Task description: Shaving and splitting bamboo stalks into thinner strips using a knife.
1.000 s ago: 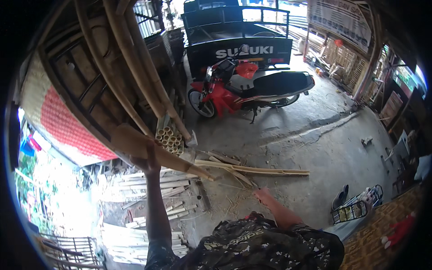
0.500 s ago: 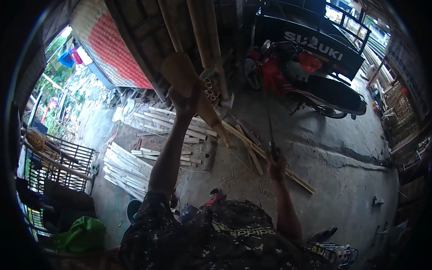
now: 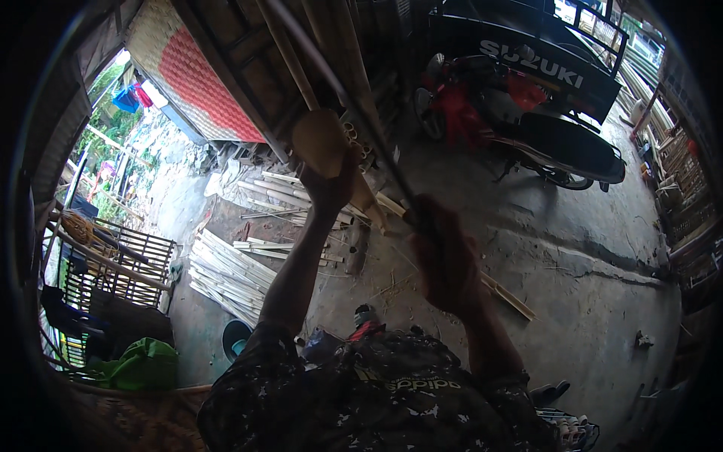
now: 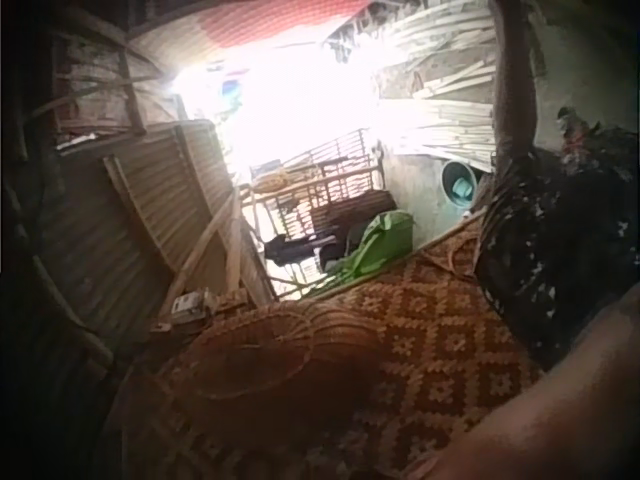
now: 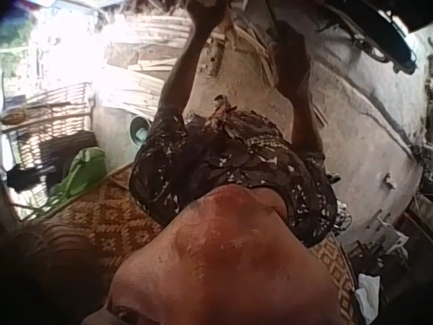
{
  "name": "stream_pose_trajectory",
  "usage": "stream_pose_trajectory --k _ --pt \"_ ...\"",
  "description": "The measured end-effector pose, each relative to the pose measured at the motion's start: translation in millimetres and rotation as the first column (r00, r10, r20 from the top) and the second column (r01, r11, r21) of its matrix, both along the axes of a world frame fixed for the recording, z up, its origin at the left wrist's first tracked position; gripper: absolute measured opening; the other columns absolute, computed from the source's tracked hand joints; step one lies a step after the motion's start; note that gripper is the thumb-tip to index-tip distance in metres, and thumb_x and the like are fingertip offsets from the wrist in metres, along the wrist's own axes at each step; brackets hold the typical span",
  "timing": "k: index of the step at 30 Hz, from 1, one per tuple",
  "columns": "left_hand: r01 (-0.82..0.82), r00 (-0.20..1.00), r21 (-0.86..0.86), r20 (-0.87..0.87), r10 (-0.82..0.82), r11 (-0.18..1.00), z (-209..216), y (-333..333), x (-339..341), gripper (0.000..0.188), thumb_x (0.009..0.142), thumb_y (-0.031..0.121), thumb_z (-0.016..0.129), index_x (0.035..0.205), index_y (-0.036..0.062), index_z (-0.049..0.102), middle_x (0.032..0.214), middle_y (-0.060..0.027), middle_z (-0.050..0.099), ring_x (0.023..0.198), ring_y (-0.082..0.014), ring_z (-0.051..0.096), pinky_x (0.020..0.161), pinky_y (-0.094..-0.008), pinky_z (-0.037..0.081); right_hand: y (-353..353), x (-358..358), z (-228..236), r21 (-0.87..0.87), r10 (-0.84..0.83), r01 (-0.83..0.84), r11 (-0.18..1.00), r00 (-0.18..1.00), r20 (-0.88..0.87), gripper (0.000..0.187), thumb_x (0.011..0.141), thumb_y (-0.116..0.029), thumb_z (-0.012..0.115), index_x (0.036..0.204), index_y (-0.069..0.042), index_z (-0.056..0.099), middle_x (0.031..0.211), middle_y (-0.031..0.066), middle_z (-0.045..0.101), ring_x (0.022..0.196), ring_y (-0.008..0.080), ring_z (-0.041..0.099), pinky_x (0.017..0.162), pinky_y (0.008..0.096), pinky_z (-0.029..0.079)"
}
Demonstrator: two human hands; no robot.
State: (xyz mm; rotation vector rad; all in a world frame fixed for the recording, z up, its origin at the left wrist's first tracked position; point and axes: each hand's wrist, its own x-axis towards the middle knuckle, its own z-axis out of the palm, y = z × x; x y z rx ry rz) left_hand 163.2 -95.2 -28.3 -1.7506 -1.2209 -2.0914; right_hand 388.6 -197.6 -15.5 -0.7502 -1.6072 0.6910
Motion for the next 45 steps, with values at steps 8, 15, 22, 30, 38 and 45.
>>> stream_pose_trajectory --k 8,15,22,30,38,45 --pt "0.020 0.998 -0.042 -0.064 -0.023 0.999 -19 3 8 0.038 0.076 0.015 0.085 0.106 -0.0019 0.068 0.092 -0.0131 0.074 0.083 -0.0231 0.074 0.073 -0.0351 0.059 -8 6 9 -0.055 0.195 -0.188 0.981 0.967 0.164 0.037 0.093 -0.004 0.059 0.128 0.001 0.050 0.089 0.0168 0.066 0.073 0.0246 0.065 0.068 0.0358 0.051" --pt "0.049 0.984 -0.003 -0.174 -0.049 0.999 -19 -5 7 0.047 0.075 0.016 0.088 0.113 -0.0005 0.066 0.094 -0.0092 0.072 0.082 -0.0198 0.072 0.074 -0.0339 0.059 -7 11 5 -0.016 0.196 -0.197 0.980 0.959 0.206 0.037 0.092 -0.002 0.061 0.128 0.001 0.050 0.092 0.0176 0.066 0.079 0.0254 0.068 0.070 0.0369 0.052" --pt "0.145 0.988 -0.060 -0.037 -0.148 0.988 -27 -7 1 0.048 0.074 0.014 0.089 0.114 0.0000 0.066 0.095 -0.0066 0.071 0.086 -0.0173 0.071 0.073 -0.0331 0.059 -11 10 2 -0.088 0.232 -0.219 0.972 0.952 0.201 0.039 0.092 -0.001 0.062 0.129 -0.001 0.050 0.093 0.0184 0.067 0.078 0.0272 0.069 0.069 0.0368 0.053" --pt "-0.039 0.951 -0.071 -0.307 0.015 0.997 -42 -1 -12 0.038 0.078 0.018 0.081 0.109 0.0021 0.064 0.091 -0.0120 0.070 0.083 -0.0212 0.071 0.072 -0.0377 0.058 -9 6 -17 -0.100 0.254 -0.237 0.966 0.940 0.229 0.036 0.095 -0.006 0.057 0.131 0.000 0.052 0.093 0.0184 0.066 0.078 0.0281 0.068 0.070 0.0377 0.052" --pt "0.102 0.990 -0.040 -0.095 -0.105 0.994 -22 -16 -10 0.051 0.078 0.018 0.082 0.121 -0.0006 0.060 0.097 -0.0133 0.073 0.085 -0.0237 0.074 0.073 -0.0357 0.061 -16 -1 -3 -0.021 0.064 -0.061 0.998 0.944 0.322 0.036 0.099 -0.013 0.054 0.132 0.001 0.052 0.086 0.0163 0.064 0.071 0.0250 0.067 0.062 0.0360 0.050" --pt "0.193 0.977 -0.139 -0.058 -0.203 0.971 -20 -18 -6 0.052 0.078 0.016 0.083 0.121 -0.0021 0.060 0.101 -0.0130 0.073 0.090 -0.0220 0.074 0.078 -0.0343 0.059 -24 -4 13 -0.027 0.108 -0.105 0.994 0.958 0.265 0.033 0.097 -0.008 0.055 0.129 0.000 0.052 0.086 0.0162 0.065 0.070 0.0247 0.065 0.062 0.0359 0.048"
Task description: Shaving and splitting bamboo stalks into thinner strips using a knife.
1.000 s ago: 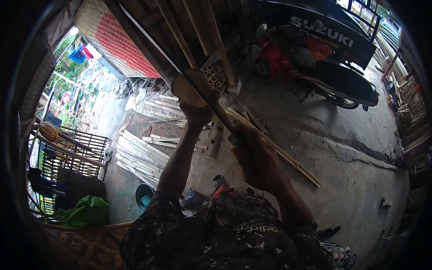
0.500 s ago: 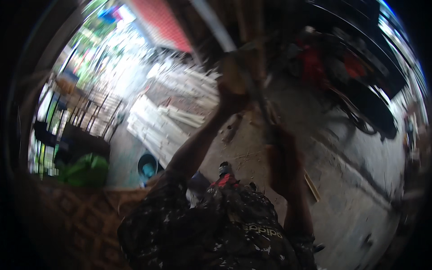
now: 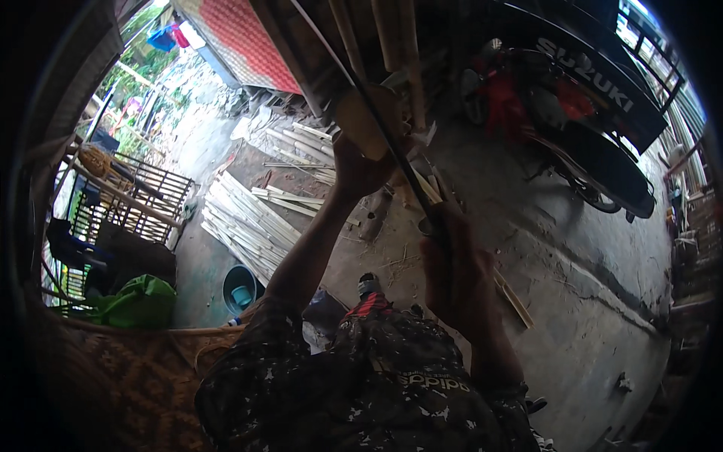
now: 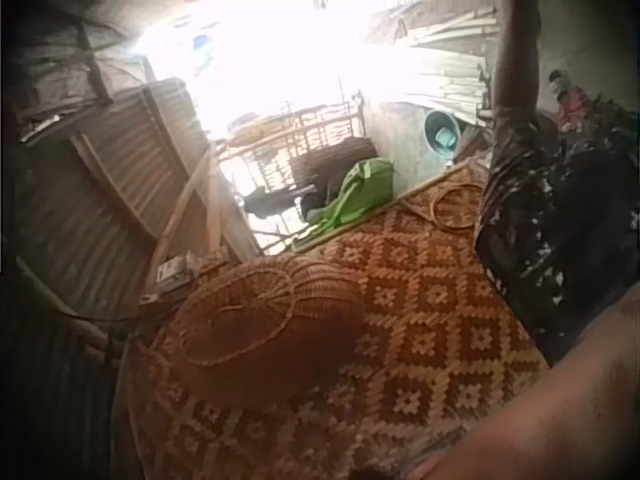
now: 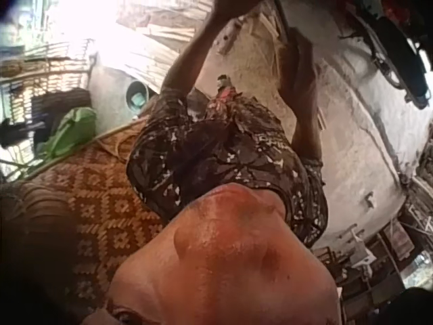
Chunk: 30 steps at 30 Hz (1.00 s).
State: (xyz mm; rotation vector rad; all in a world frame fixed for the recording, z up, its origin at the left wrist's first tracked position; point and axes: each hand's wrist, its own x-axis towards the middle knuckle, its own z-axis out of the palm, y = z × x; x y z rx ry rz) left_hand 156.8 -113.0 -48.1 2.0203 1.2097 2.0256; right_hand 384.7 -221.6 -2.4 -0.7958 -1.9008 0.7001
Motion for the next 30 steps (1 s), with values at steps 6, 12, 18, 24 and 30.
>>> stream_pose_trajectory --k 6,12,18,24,30 --pt "-0.018 1.000 -0.044 0.001 0.018 0.999 7 -1 5 0.040 0.078 0.019 0.083 0.107 -0.0008 0.065 0.093 -0.0118 0.074 0.084 -0.0216 0.075 0.074 -0.0338 0.060 0 1 7 0.054 0.014 -0.012 0.998 1.000 -0.025 0.031 0.097 -0.006 0.056 0.127 0.000 0.051 0.087 0.0169 0.065 0.071 0.0277 0.066 0.063 0.0374 0.049" --pt "0.034 0.999 -0.076 -0.026 -0.036 0.997 16 -10 12 0.028 0.081 0.010 0.082 0.105 0.0036 0.071 0.090 -0.0058 0.075 0.086 -0.0173 0.074 0.075 -0.0314 0.059 -3 4 8 0.048 0.015 -0.014 0.999 1.000 -0.025 0.028 0.096 -0.005 0.059 0.122 -0.002 0.051 0.082 0.0172 0.065 0.064 0.0305 0.068 0.058 0.0384 0.050" --pt "0.050 0.999 -0.165 0.012 -0.048 0.985 20 -11 20 0.034 0.080 0.016 0.084 0.107 0.0027 0.069 0.092 -0.0068 0.074 0.086 -0.0179 0.073 0.075 -0.0320 0.059 -6 7 7 0.013 0.000 0.000 1.000 1.000 -0.027 0.027 0.096 -0.005 0.060 0.121 -0.003 0.050 0.079 0.0163 0.064 0.064 0.0303 0.068 0.058 0.0383 0.050" --pt "-0.036 0.999 -0.091 0.014 0.037 0.995 18 -5 31 0.024 0.081 0.014 0.082 0.098 0.0007 0.070 0.084 -0.0082 0.075 0.077 -0.0178 0.074 0.069 -0.0328 0.058 -8 11 3 -0.016 -0.014 0.013 1.000 1.000 -0.026 0.028 0.096 -0.005 0.060 0.121 -0.002 0.050 0.077 0.0159 0.063 0.066 0.0300 0.068 0.059 0.0392 0.049" --pt "-0.059 0.998 0.000 0.012 0.059 0.998 7 11 31 0.032 0.082 0.014 0.080 0.107 -0.0006 0.066 0.088 -0.0111 0.074 0.078 -0.0218 0.074 0.070 -0.0352 0.058 -9 21 6 -0.028 -0.013 0.012 1.000 1.000 -0.024 0.031 0.095 -0.005 0.060 0.124 -0.002 0.049 0.072 0.0123 0.058 0.057 0.0213 0.057 0.056 0.0368 0.045"
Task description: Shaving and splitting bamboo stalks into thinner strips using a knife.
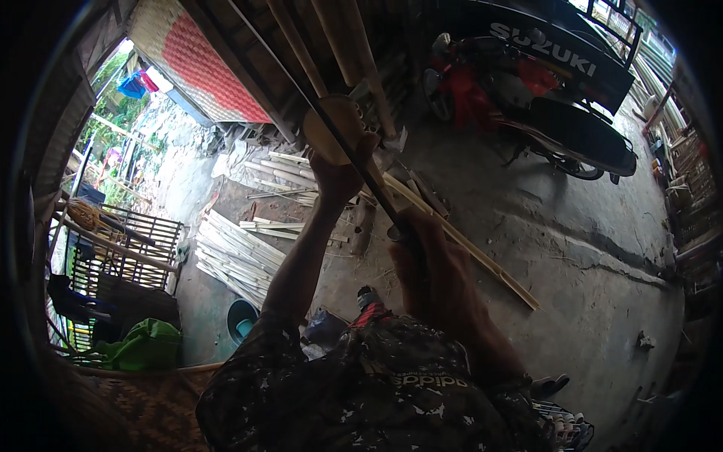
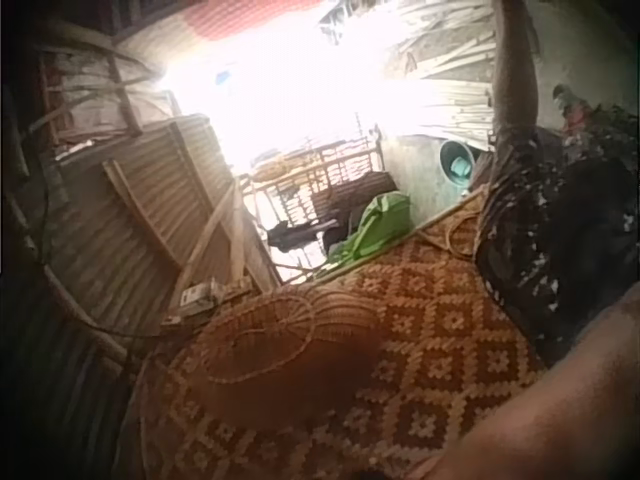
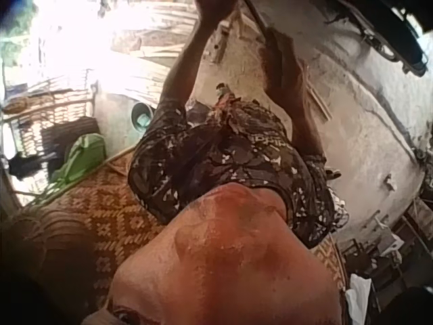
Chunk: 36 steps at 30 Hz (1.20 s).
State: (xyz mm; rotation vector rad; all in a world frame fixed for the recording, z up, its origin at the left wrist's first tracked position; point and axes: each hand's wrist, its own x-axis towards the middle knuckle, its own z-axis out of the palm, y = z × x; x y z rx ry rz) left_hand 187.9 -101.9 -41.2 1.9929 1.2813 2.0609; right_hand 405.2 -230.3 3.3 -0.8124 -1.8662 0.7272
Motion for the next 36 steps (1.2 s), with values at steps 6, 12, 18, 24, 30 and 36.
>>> stream_pose_trajectory --k 6,12,18,24,30,36 --pt "-0.069 0.998 0.007 -0.005 0.069 0.998 -1 4 3 0.044 0.078 0.015 0.086 0.114 0.0000 0.067 0.100 -0.0102 0.073 0.091 -0.0208 0.073 0.076 -0.0340 0.058 5 2 7 0.026 -0.029 0.031 0.999 0.997 -0.075 0.033 0.095 -0.005 0.059 0.126 -0.001 0.049 0.072 0.0118 0.057 0.059 0.0179 0.057 0.055 0.0362 0.045" --pt "-0.086 0.996 0.066 -0.028 0.088 0.994 -1 7 -2 0.045 0.078 0.018 0.087 0.114 -0.0003 0.067 0.097 -0.0108 0.074 0.088 -0.0225 0.074 0.075 -0.0347 0.059 15 -8 0 0.097 -0.007 0.012 0.995 0.999 -0.048 0.030 0.096 -0.004 0.058 0.124 -0.001 0.049 0.075 0.0128 0.060 0.061 0.0198 0.060 0.057 0.0347 0.047" --pt "-0.098 0.994 0.032 -0.035 0.099 0.995 6 5 5 0.036 0.082 0.013 0.078 0.110 -0.0032 0.063 0.093 -0.0165 0.072 0.082 -0.0276 0.074 0.070 -0.0373 0.059 13 -10 10 0.050 -0.017 0.018 0.999 1.000 -0.024 0.028 0.096 -0.004 0.059 0.122 -0.001 0.050 0.077 0.0154 0.062 0.064 0.0248 0.064 0.060 0.0364 0.048" --pt "-0.219 0.971 0.064 -0.086 0.224 0.974 4 15 4 0.034 0.082 0.013 0.077 0.108 -0.0024 0.061 0.090 -0.0170 0.071 0.083 -0.0282 0.074 0.070 -0.0382 0.059 19 -11 21 -0.022 -0.014 0.014 1.000 1.000 -0.003 0.026 0.097 -0.005 0.058 0.121 -0.001 0.050 0.080 0.0179 0.064 0.067 0.0316 0.067 0.061 0.0397 0.049" --pt "-0.127 0.992 0.115 0.026 0.125 0.985 16 21 11 0.041 0.081 0.019 0.085 0.109 0.0002 0.061 0.093 -0.0088 0.072 0.081 -0.0186 0.072 0.071 -0.0329 0.057 27 -15 23 0.002 -0.008 0.008 1.000 1.000 -0.005 0.026 0.098 -0.007 0.056 0.122 0.000 0.050 0.085 0.0200 0.064 0.070 0.0359 0.068 0.062 0.0427 0.050" --pt "-0.063 0.998 0.073 -0.003 0.063 0.995 11 24 4 0.059 0.080 0.017 0.084 0.125 -0.0014 0.051 0.108 -0.0120 0.068 0.098 -0.0200 0.069 0.081 -0.0346 0.055 28 -17 22 -0.056 -0.018 0.017 0.998 1.000 -0.018 0.027 0.098 -0.009 0.057 0.122 0.001 0.049 0.086 0.0220 0.064 0.072 0.0386 0.069 0.062 0.0455 0.050"
